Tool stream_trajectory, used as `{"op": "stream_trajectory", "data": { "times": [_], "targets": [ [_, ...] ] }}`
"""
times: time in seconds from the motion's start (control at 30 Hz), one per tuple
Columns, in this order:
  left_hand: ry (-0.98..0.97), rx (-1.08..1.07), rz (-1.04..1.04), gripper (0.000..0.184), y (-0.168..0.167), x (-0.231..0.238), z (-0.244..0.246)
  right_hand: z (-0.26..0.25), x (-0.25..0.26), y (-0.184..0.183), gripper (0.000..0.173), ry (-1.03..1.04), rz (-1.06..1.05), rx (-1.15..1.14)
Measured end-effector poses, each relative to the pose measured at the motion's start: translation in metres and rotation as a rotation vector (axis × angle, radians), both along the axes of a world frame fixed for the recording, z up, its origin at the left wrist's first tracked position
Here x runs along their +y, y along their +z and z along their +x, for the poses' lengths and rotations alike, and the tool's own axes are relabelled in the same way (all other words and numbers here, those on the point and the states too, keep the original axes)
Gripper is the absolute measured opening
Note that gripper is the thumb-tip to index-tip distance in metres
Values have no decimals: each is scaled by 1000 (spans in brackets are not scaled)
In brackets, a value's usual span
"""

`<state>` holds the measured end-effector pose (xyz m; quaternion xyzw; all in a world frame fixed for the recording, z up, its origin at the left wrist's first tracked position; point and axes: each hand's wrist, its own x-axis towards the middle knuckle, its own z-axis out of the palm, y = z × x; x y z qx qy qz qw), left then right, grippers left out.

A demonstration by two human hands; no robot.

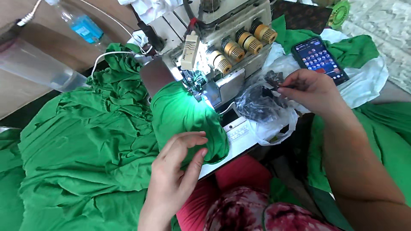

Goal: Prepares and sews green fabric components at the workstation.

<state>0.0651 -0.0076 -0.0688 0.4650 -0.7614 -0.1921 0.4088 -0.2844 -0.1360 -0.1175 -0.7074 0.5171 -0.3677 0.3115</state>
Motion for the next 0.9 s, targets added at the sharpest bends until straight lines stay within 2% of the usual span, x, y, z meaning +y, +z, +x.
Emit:
{"op": "stream_trajectory", "data": {
  "times": [0.13, 0.23, 0.3, 0.37, 0.43, 0.5, 0.57, 0.7, 0.73, 0.8, 0.83, 0.9],
  "targets": [
    [-15, 170, 80, 14, -7, 1, -15, 0, 5, 3, 24, -18, -29, -165],
    [-49, 358, 181, 12, -11, -2, -35, 10, 17, 13, 22, 63, 4, -412],
    [-67, 440, 284, 19, -13, -8, -52, 31, 29, 19, 19, 153, 31, -596],
    [-92, 481, 418, 35, -14, -16, -65, 56, 41, 20, 17, 258, 71, -690],
    [-111, 595, 548, 37, -15, -25, -71, 77, 47, 14, 16, 362, 103, -757],
    [-113, 712, 574, 23, -14, -29, -72, 91, 49, 9, 16, 415, 131, -811],
    [-79, 744, 502, 13, -16, -28, -68, 98, 51, 7, 18, 441, 144, -840],
    [-71, 740, 410, 19, -19, -22, -55, 103, 52, 7, 23, 419, 162, -824],
    [-77, 733, 439, 22, -18, -20, -53, 103, 52, 7, 24, 419, 177, -827],
    [-81, 692, 541, 45, -13, -19, -50, 105, 53, 8, 23, 456, 196, -828],
    [-78, 688, 580, 45, -11, -19, -49, 106, 53, 8, 22, 491, 200, -826],
    [-72, 717, 572, 16, -11, -20, -48, 107, 53, 9, 18, 547, 193, -802]
  ]
}}
